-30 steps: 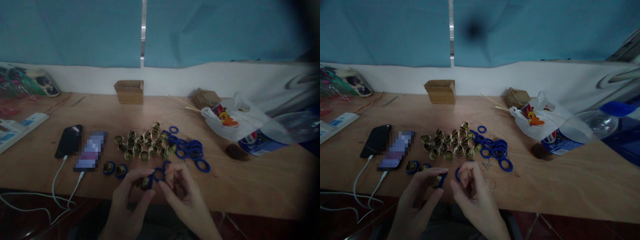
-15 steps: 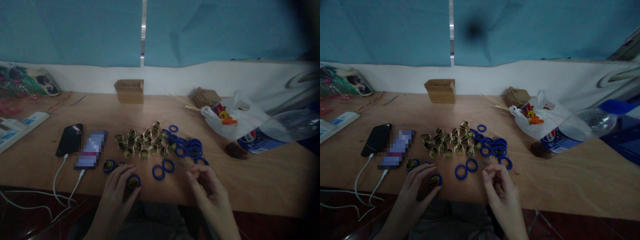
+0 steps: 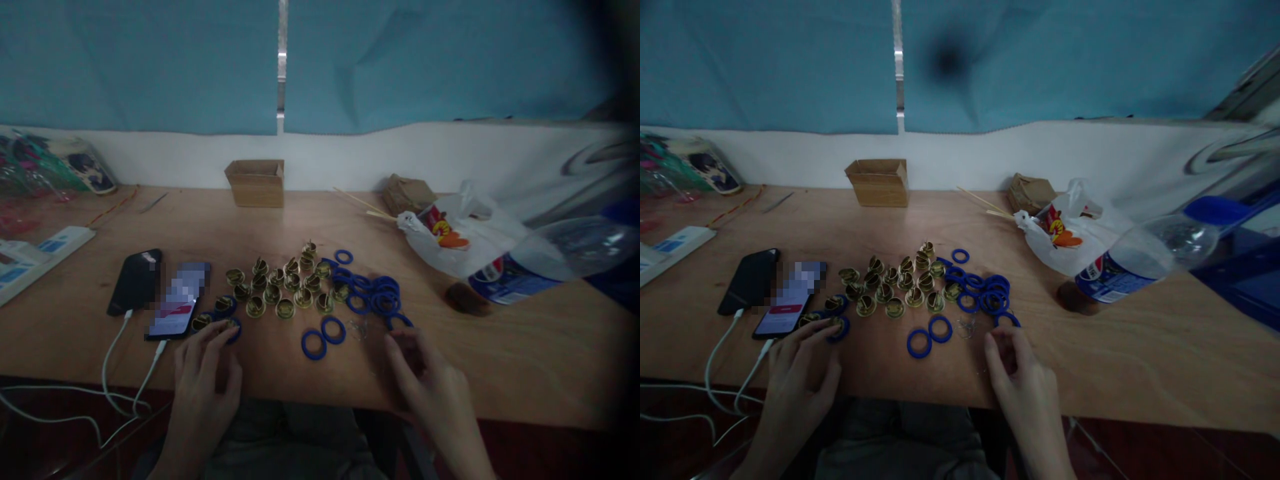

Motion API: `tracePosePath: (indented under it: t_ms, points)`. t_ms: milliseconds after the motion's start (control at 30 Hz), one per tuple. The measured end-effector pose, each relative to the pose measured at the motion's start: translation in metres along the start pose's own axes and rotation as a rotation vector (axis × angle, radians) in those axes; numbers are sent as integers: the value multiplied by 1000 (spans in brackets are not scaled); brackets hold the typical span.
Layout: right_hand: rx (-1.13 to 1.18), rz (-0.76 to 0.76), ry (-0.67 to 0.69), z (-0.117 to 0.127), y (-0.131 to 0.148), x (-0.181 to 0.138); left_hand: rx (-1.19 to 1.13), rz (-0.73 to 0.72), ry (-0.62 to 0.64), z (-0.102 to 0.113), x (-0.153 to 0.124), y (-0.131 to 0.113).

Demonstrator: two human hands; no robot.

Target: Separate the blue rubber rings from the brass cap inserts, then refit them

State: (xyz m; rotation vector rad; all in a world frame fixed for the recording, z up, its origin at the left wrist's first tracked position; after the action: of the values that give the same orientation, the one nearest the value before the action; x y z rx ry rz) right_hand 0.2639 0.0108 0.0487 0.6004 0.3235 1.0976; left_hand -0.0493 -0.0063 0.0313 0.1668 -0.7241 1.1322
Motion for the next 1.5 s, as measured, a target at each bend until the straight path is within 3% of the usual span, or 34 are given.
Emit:
tracePosePath:
  t_ms: [100,233,433,600,767,1000,1133,1300,1500]
  points:
    - [-23,62,25,-5,5,-3,-68,-16,-27,-6,11,-15]
    - [-32,130,56,-7,7,-4,-45,-82,86,-21,39,-28]
    - [5,197,73,-5,7,-6,50,-98,253,-35,78,-23]
    - [17,219,79,-10,12,-10,22,-79,239,-43,77,-21]
    - [-13,393,93,-24,23,-7,-72,-36,178,-43,75,-24]
    - [-232,548,179,-29,40,1,-402,46,48,-38,60,-35]
    - [-226,550,224,-31,41,2,-640,211,-7,-39,44,-49]
    - [-196,519,206,-41,36,4,-1139,715,-21,-44,36,-60]
    - [16,471,68,-30,44,3,-1185,857,-22,-46,36,-58]
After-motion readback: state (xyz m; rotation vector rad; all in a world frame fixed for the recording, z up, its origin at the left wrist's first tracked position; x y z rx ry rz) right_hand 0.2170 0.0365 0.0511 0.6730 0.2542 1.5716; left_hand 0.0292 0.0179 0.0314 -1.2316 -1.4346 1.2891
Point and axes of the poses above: each hand's wrist, its own x-axis towards the middle knuckle, its own z-axis out of the back of the hand, y = z × x, the point moved 1 cm from there along x, towards the middle knuckle, and after that the axes turned 13 degrees about -z, right-handed, at the moved point
